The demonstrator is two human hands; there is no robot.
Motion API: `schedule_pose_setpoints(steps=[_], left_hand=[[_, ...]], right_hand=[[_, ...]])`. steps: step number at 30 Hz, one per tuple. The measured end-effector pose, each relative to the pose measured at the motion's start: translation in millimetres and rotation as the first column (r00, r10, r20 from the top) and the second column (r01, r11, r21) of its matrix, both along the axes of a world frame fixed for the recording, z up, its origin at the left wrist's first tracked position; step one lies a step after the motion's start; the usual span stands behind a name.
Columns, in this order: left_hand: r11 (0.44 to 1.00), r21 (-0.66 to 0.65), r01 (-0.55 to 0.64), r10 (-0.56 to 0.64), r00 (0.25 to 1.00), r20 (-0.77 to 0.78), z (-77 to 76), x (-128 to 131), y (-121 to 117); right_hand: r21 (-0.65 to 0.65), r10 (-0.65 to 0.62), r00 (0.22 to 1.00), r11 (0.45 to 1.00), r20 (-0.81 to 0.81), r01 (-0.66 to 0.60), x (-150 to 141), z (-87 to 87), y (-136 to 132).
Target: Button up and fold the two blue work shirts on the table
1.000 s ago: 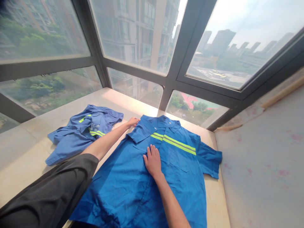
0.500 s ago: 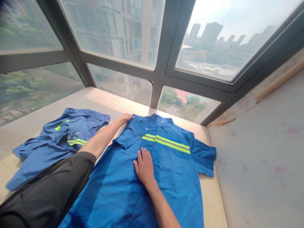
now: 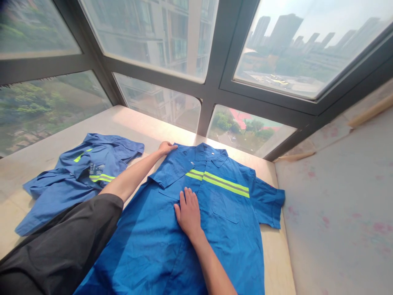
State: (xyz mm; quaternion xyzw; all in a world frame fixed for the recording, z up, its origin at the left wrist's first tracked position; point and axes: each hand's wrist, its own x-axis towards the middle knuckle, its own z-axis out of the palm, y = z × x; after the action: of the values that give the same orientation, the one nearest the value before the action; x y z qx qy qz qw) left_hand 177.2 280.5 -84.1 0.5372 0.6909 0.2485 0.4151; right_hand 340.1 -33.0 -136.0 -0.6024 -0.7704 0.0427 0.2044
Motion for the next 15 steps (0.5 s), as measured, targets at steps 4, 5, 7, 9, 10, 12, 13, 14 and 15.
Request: schedule_pose_setpoints(steps=[4, 5, 7, 9, 10, 12, 13, 14, 15], left_hand=[[0.996, -0.041, 0.074, -0.074, 0.997, -0.003, 15.3, -21.1, -26.4], [0.993, -0.063, 0.102, -0.103, 0.995, -0.005, 19.8, -31.0, -37.8], [0.977, -0.111, 0.182, -0.184, 0.983, -0.008, 27.1, -53.9, -66.1], [0.962, -0.115, 0.248, -0.249, 0.968, 0.006, 29.6, -76.3, -100.1], [0.966, -0.078, 0.247, -0.246, 0.969, 0.013, 28.6, -85.5, -117.9], [0.980, 0.008, 0.201, -0.201, 0.980, 0.003, 22.3, -97.4, -152.0], [0.985, 0.055, 0.166, -0.165, 0.986, -0.029, 17.6, -99.8, -167.1], [0.986, 0.092, 0.142, -0.136, 0.988, -0.066, 12.7, -100.0, -180.0], [0.985, 0.114, 0.126, -0.113, 0.988, -0.108, 7.9, -98.4, -190.6]], right_hand=[[-0.029, 0.005, 1.000, 1.000, -0.014, -0.005, 2.1, 4.2, 2.3], [-0.050, 0.003, 1.000, 0.999, -0.016, -0.004, 2.8, 7.5, 4.5], [-0.112, -0.013, 1.000, 0.994, -0.014, 0.011, 3.6, 16.6, 12.2], [-0.167, -0.037, 0.999, 0.985, -0.015, 0.034, 2.7, 26.6, 24.7], [-0.178, -0.044, 0.999, 0.983, -0.022, 0.040, 1.4, 30.8, 32.7], [-0.144, -0.025, 0.998, 0.989, -0.052, 0.017, -3.2, 36.4, 50.6], [-0.106, 0.003, 0.998, 0.994, -0.066, -0.010, -6.2, 37.4, 60.1], [-0.066, 0.042, 0.996, 0.997, -0.075, -0.047, -9.5, 37.4, 69.4], [-0.032, 0.085, 0.993, 0.996, -0.077, -0.088, -12.8, 36.4, 78.4]])
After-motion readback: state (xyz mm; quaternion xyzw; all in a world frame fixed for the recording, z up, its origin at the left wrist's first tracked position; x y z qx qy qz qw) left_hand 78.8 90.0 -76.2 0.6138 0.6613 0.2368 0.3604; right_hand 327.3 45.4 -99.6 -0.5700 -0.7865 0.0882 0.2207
